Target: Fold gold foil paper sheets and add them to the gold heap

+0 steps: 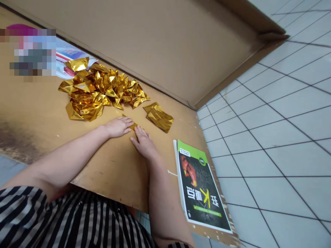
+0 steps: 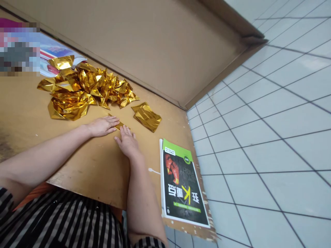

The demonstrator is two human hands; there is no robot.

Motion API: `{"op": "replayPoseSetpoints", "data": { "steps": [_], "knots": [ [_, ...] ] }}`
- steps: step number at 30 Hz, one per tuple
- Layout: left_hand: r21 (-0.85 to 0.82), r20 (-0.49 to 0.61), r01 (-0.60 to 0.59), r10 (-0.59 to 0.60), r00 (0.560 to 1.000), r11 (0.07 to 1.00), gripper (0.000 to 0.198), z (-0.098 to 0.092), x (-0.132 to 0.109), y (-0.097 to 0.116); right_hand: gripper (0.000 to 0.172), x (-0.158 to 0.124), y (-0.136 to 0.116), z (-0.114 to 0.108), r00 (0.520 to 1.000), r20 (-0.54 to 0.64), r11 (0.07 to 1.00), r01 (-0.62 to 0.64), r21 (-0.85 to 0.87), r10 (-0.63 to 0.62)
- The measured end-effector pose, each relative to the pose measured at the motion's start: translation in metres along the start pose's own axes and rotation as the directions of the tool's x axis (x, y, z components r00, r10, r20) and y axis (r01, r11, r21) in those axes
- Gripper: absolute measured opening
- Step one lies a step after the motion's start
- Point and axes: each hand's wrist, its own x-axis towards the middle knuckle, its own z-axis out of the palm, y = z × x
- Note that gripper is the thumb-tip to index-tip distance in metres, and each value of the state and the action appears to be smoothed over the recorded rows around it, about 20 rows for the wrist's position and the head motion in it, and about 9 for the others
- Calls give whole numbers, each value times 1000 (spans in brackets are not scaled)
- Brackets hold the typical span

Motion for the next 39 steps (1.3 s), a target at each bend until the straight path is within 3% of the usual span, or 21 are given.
{"op": "replayPoseSetpoints", "data": {
  "steps": [4, 7, 11, 13, 19, 22, 30, 39],
  "knots": [
    [-8, -1, 4, -4, 1000, 1000, 47, -1, 0, 2, 51, -3, 9, -7, 999, -51, 1000, 16, 7, -15],
    [0, 19, 17, -17, 1000, 1000, 48, -4, -1, 4, 41, -2, 15, -9, 987, -161, 1000, 13, 26, -9],
    [20, 19, 13, -13, 1000, 1000, 48, -5, 0, 6, 42, 9, 19, -1, 910, -410, 995, -28, 101, 67],
    [22, 1, 2, -2, 1000, 1000, 47, -4, 0, 4, 46, 16, 18, 6, 893, -450, 994, 22, 107, 29],
    [31, -50, -35, 36, 998, 999, 43, 2, 1, -1, 57, 24, 4, 23, 957, -275, 990, 118, 78, -93],
    [22, -44, -38, 39, 998, 999, 43, 1, 0, -1, 59, 21, 0, 24, 966, -226, 988, 141, 71, -121],
    [-11, -63, 2, -3, 998, 1000, 44, -6, -2, 1, 56, 20, 6, 23, 970, -219, 990, 123, 76, -103],
    [-29, -76, 86, -88, 993, 996, 41, -12, -4, -9, 48, 19, 13, 20, 951, -297, 985, 128, 115, -89]
  ]
}}
